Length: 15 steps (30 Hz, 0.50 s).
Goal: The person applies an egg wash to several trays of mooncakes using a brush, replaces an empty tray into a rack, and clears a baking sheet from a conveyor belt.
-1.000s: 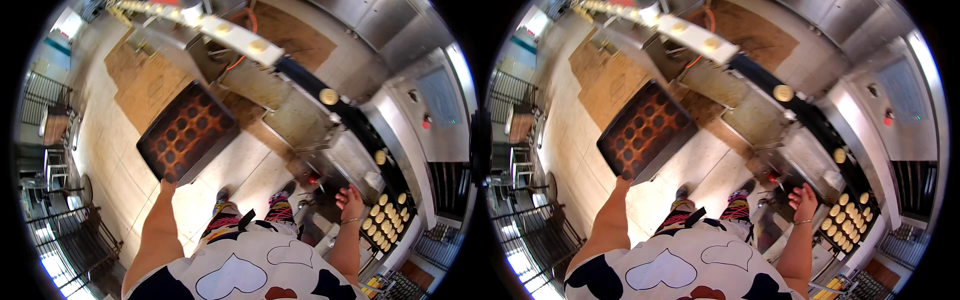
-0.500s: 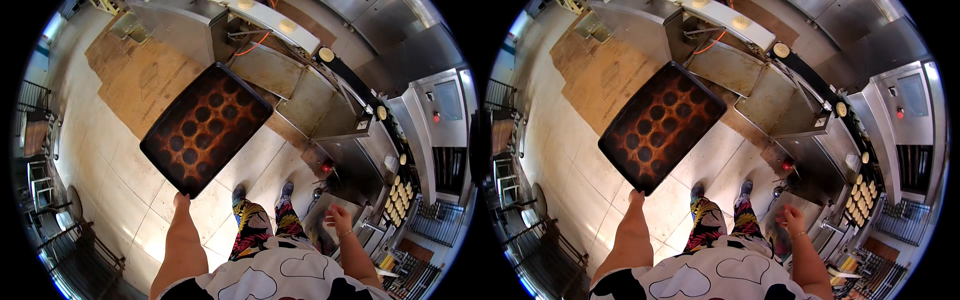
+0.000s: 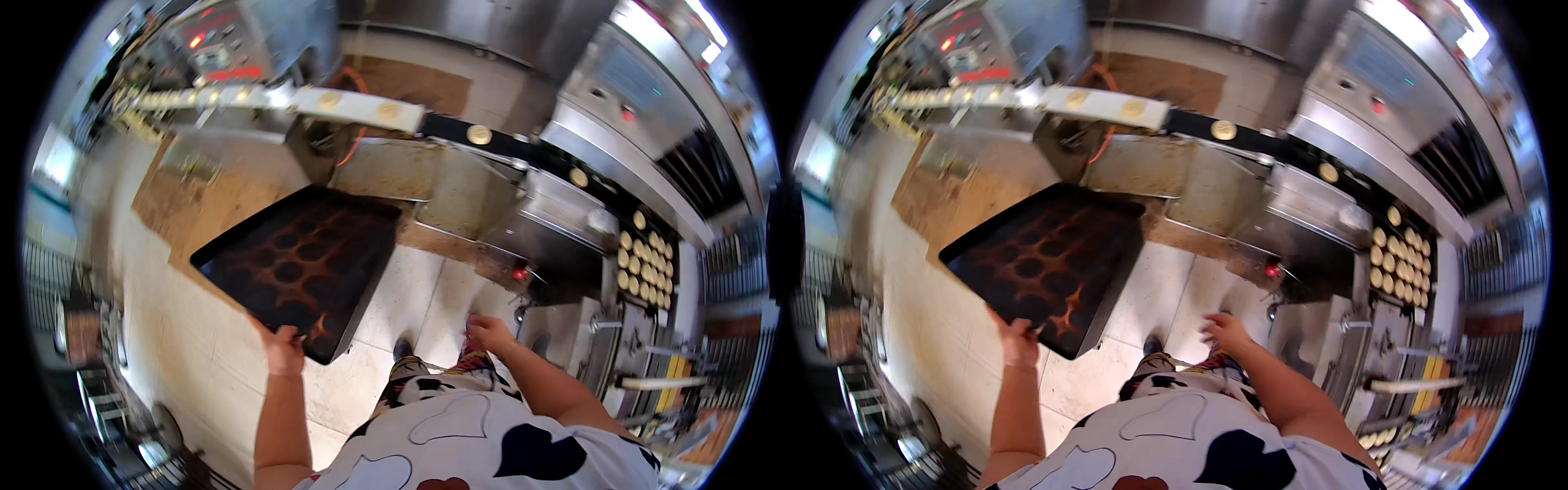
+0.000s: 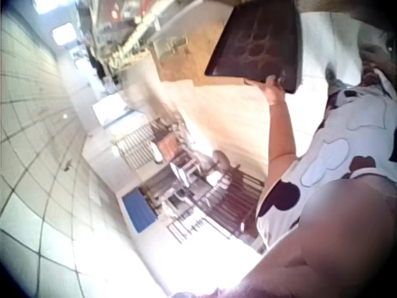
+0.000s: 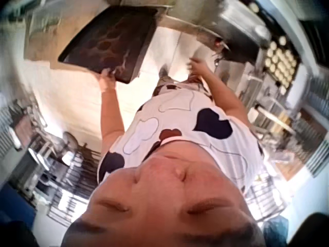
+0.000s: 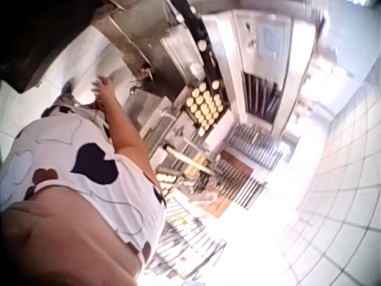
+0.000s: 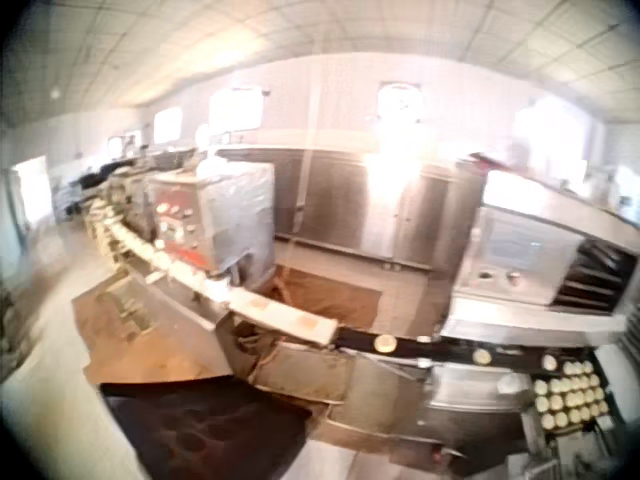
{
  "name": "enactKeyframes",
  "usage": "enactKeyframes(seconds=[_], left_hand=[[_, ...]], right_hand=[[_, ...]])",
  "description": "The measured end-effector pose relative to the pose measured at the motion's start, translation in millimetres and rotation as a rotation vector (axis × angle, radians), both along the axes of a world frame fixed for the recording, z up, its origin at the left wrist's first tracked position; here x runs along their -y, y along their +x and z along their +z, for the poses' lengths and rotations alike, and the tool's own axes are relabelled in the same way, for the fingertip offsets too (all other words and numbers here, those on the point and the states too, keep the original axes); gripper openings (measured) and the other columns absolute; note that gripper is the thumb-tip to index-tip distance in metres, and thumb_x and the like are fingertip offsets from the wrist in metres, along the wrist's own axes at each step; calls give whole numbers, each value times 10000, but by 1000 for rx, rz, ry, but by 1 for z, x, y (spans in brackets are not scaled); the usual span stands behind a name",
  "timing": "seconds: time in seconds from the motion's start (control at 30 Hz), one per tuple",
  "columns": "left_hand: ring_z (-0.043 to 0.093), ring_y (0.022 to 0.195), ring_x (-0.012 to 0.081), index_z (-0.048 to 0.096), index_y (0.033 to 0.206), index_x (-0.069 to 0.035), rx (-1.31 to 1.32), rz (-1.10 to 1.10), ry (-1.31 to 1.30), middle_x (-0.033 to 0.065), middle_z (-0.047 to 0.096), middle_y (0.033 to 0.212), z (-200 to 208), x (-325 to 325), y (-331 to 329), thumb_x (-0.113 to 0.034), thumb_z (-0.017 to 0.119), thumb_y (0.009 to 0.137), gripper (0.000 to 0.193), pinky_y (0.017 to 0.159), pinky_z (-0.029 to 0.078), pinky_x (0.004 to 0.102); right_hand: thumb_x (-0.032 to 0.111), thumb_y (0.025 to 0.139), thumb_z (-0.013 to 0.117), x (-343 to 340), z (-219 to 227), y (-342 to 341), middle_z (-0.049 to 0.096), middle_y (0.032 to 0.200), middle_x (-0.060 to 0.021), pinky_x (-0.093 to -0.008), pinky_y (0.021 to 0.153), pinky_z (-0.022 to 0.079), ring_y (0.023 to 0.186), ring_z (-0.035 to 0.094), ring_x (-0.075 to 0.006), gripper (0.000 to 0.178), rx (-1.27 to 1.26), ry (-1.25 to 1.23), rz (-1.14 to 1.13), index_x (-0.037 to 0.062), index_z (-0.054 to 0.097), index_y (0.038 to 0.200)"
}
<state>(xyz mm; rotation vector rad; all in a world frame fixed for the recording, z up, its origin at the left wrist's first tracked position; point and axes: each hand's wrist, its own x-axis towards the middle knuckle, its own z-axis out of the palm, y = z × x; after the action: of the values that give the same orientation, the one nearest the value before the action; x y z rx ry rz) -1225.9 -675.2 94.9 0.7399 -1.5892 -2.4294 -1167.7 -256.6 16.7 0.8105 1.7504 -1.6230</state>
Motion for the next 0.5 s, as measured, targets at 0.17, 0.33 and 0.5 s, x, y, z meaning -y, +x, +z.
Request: enactKeyframes(seconds=[0.17,0.33,0.5], left_hand=[[448,1172,367,202,1427,-172,-178,-201,120,150,383,1318,134,-40,34,-105,581,593,919,871,501,508],[444,1198,357,363,1361,-49,-8,-621,118,185,431,1328,179,-74,42,-183,655,650,781,1018,368,438],[358,1252,374,158,1448,-167,-112,-971,339,157,291,1402,204,-274,-8,-128,632,509,1053,1005,374,500]], right_hand=[[517,886,486,34,83,-40,474,1301,-180,-470,857,471,1089,550,-348,756,-99,-592,-328,148,121,1436],[147,813,557,-50,155,-8,576,1063,-124,-434,825,516,935,600,-265,324,-497,-559,-1090,24,489,1105],[22,775,531,-183,207,58,601,973,-102,-329,800,488,892,592,-226,300,-1108,-139,-1383,20,505,1074]])
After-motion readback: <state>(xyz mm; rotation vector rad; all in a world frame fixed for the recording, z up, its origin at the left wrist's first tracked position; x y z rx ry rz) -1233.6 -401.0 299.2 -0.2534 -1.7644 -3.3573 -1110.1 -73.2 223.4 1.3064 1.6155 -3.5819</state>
